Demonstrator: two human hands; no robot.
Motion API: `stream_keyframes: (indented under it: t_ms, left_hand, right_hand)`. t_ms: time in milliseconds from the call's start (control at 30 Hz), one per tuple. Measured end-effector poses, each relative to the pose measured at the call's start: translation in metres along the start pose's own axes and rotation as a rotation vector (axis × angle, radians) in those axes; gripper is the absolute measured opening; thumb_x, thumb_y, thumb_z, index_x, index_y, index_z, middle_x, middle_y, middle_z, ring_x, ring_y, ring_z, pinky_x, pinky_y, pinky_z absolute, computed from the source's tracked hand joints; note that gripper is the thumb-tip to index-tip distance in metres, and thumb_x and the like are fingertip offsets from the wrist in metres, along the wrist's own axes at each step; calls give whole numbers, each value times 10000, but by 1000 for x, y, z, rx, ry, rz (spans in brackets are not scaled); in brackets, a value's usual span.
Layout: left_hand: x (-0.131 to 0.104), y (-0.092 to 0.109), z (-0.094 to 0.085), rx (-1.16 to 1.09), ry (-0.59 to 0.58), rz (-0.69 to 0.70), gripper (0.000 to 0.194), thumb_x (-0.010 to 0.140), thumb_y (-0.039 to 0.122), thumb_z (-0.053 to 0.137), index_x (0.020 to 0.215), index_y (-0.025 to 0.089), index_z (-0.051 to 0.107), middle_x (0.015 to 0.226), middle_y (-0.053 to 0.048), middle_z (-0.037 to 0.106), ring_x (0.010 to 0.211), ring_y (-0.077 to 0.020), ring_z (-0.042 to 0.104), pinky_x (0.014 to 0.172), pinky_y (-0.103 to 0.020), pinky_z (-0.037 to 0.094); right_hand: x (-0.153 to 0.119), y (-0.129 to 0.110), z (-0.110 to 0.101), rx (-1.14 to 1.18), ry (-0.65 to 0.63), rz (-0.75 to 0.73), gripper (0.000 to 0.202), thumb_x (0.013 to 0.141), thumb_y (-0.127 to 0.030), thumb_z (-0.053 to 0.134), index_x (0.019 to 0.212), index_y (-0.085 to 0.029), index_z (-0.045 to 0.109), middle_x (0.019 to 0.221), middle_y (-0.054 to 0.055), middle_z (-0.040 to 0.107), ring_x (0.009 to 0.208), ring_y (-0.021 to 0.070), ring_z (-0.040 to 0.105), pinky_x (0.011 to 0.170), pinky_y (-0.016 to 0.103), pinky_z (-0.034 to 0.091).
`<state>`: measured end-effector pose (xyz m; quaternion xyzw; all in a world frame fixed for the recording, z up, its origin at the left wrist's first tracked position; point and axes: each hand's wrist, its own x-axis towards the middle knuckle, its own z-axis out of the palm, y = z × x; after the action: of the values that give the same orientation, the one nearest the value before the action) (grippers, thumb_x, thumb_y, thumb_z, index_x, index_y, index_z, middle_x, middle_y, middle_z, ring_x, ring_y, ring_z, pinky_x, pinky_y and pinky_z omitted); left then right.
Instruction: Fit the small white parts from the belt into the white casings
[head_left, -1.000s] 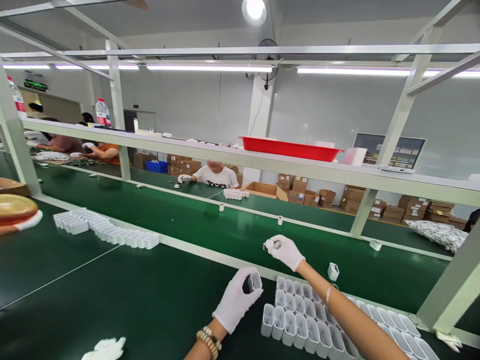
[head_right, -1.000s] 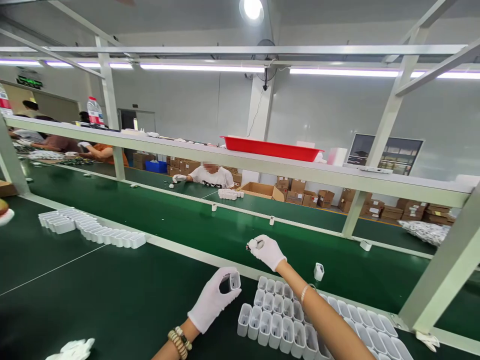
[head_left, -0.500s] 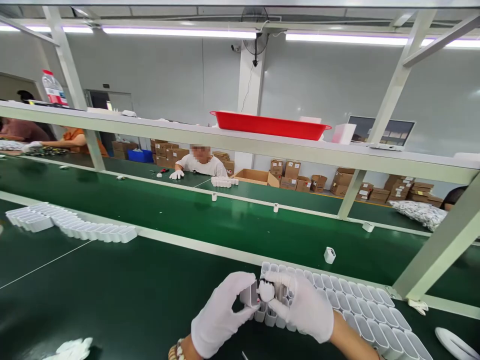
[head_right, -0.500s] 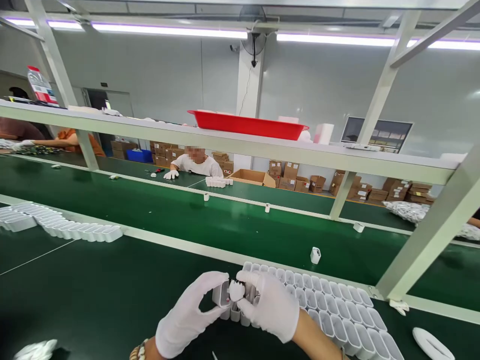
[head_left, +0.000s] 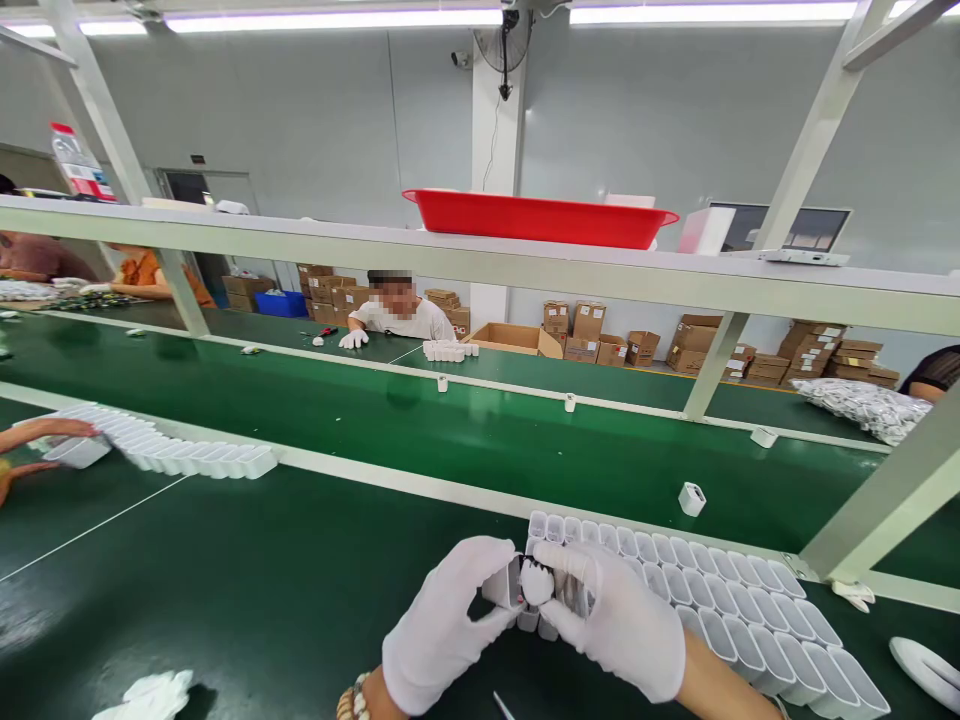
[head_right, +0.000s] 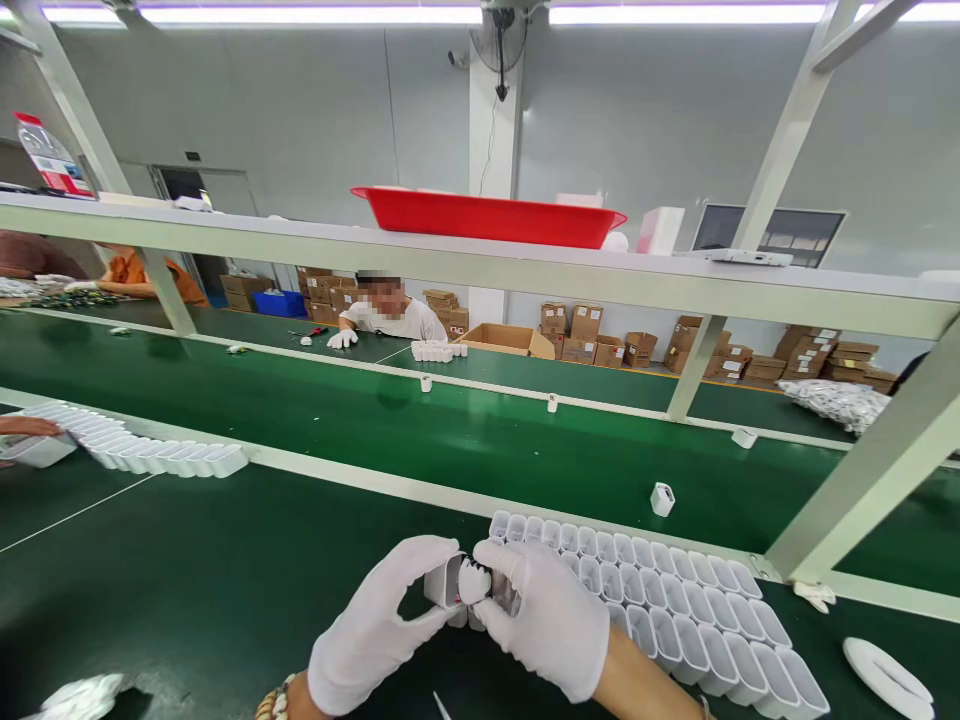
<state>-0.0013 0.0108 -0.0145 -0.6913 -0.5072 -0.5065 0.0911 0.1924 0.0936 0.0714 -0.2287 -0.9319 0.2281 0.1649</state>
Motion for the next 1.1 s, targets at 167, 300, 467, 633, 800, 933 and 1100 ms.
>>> stream_keyframes:
  t_ms: [167,300,467,633,800,933,1100]
  left_hand:
    - [1,1,-2,5,3,24,402,826,144,679,1201,257,591,1088,-78,742,965,-226,734,844,-335,629]
    - [0,0,-1,3,-23,65,437,824,146,692,1233,260,589,1110,-78,747,999,-231,730,880,-351,620]
    - [0,3,0,-21,-10,40,430,820,146,703,1218,262,588,1092,-71,741,975,-221,727,857,-334,623]
    - [-1,9,-1,-83,5,-62,393,803,148,700,1170,258,614,1063,-70,733,946,-227,730,827,-337,629]
    - [-3,18,1,-197,-29,-145,425,749,112,723,1134,273,644,1074,-52,733,954,-219,726,850,-335,621]
    - [-10,27,5,-350,-119,-327,434,679,197,835,1076,279,680,1048,-28,752,939,-224,733,848,-326,620]
    - [-21,27,9,-424,-197,-524,471,628,218,868,1069,270,710,1086,-47,748,966,-254,719,889,-362,599]
  right_hand:
    - [-3,-1,4,-100,-10,19,91,843,-148,529,808,-229,554,772,-15,613,720,158,537,681,288,426]
    - [-4,0,8,-72,-35,44,99,826,-135,540,808,-231,526,804,-24,607,763,159,540,709,288,424]
    - [0,6,9,60,-110,52,137,834,-92,573,851,-227,561,837,-28,605,795,157,549,756,300,446]
    - [2,13,9,321,-131,118,318,828,-205,706,1141,-251,674,928,4,658,894,204,614,848,340,504]
    - [3,26,14,656,-223,269,994,634,-324,877,1512,-215,424,1149,84,665,941,232,638,946,416,511]
    - [6,31,18,1086,-462,280,1149,449,-250,967,1480,-258,461,1063,33,650,881,162,614,859,328,521]
    - [8,31,32,1241,-516,258,1002,440,-159,955,1366,-267,588,888,-14,672,796,137,639,749,253,520]
